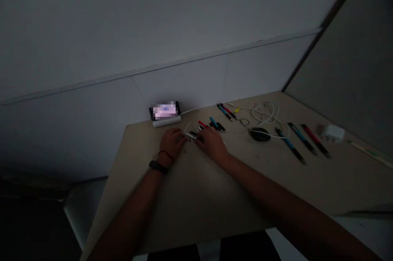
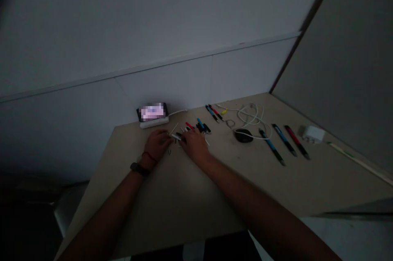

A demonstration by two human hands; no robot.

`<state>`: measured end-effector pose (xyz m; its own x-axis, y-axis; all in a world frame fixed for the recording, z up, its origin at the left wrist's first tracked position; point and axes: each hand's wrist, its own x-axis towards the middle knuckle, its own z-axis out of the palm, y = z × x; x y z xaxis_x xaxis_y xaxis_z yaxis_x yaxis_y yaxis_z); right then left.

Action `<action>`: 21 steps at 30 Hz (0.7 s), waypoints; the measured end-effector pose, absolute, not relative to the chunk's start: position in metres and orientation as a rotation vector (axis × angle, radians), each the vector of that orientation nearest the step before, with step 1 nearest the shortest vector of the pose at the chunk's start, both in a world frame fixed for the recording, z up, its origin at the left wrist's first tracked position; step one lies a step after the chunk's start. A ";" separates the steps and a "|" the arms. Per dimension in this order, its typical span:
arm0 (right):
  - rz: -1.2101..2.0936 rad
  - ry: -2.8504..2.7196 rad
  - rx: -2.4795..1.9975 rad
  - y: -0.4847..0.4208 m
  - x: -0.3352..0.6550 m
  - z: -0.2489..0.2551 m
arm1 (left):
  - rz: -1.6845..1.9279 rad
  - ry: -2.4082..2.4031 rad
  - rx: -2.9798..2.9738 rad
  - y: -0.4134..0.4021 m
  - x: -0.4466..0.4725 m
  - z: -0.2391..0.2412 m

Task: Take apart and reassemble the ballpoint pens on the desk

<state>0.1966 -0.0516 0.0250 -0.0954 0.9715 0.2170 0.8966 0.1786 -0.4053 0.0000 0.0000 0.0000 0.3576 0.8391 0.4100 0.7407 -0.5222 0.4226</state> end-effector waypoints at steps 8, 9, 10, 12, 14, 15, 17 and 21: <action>0.243 -2.044 -1.763 -0.053 0.196 0.029 | 0.834 1.379 2.486 -0.002 -0.007 0.001; 0.238 -2.045 -1.759 -0.053 0.196 0.028 | 0.829 1.363 2.496 -0.002 -0.009 0.001; 0.231 -2.045 -1.754 -0.053 0.197 0.028 | 0.823 1.350 2.506 -0.002 -0.010 0.001; 0.220 -2.042 -1.743 -0.052 0.197 0.027 | 0.818 1.339 2.519 -0.001 -0.011 0.001; 0.208 -2.044 -1.733 -0.052 0.197 0.026 | 0.823 1.340 2.518 0.001 -0.012 0.000; 0.202 -2.047 -1.727 -0.052 0.197 0.026 | 0.825 1.340 2.517 0.002 -0.012 0.000; 0.185 -2.054 -1.720 -0.052 0.197 0.026 | 0.823 1.338 2.520 0.003 -0.012 -0.001; 0.161 -2.061 -1.713 -0.052 0.198 0.026 | 0.802 1.345 2.527 0.003 -0.012 0.000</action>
